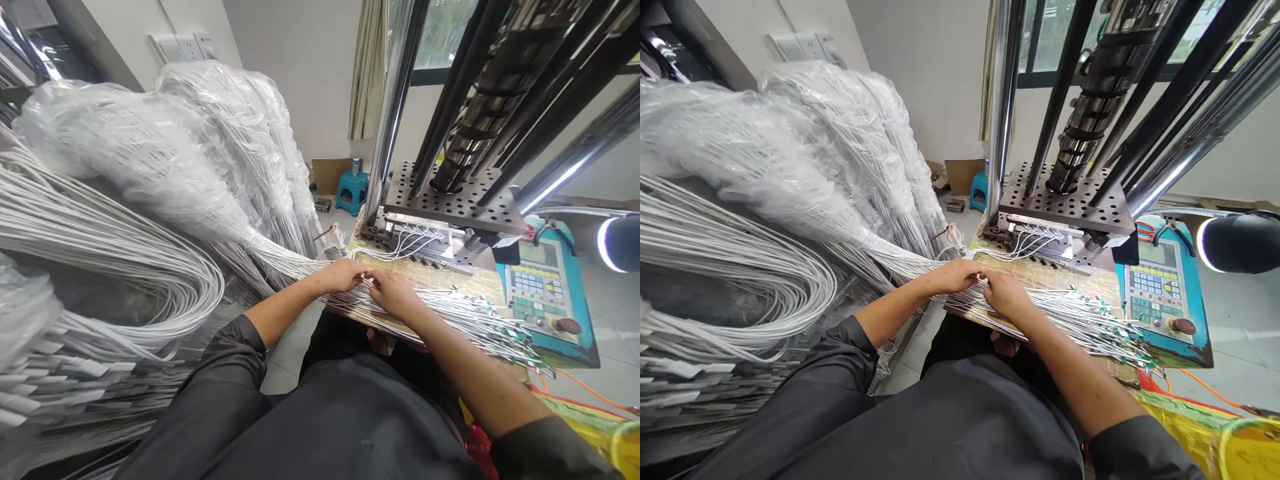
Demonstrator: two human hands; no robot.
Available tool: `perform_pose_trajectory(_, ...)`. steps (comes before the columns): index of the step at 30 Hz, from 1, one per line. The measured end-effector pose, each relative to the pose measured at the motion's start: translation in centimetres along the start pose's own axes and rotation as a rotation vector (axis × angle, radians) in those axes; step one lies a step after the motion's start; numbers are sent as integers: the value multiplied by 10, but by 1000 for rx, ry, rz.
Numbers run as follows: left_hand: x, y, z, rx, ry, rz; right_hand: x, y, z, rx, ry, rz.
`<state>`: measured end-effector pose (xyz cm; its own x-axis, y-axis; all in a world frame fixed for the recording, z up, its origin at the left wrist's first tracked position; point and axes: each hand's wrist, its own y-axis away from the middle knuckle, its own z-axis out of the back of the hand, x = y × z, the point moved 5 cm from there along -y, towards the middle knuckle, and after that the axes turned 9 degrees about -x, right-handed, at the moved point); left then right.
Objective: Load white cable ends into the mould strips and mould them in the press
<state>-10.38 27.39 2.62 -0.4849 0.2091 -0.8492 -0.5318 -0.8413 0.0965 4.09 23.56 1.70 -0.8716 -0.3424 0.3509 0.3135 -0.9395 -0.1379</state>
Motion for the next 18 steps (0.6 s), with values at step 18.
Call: perform_pose_trajectory(18,-61,-19,-14,233,-338,-346,-44,32,20,-128,-223,-29)
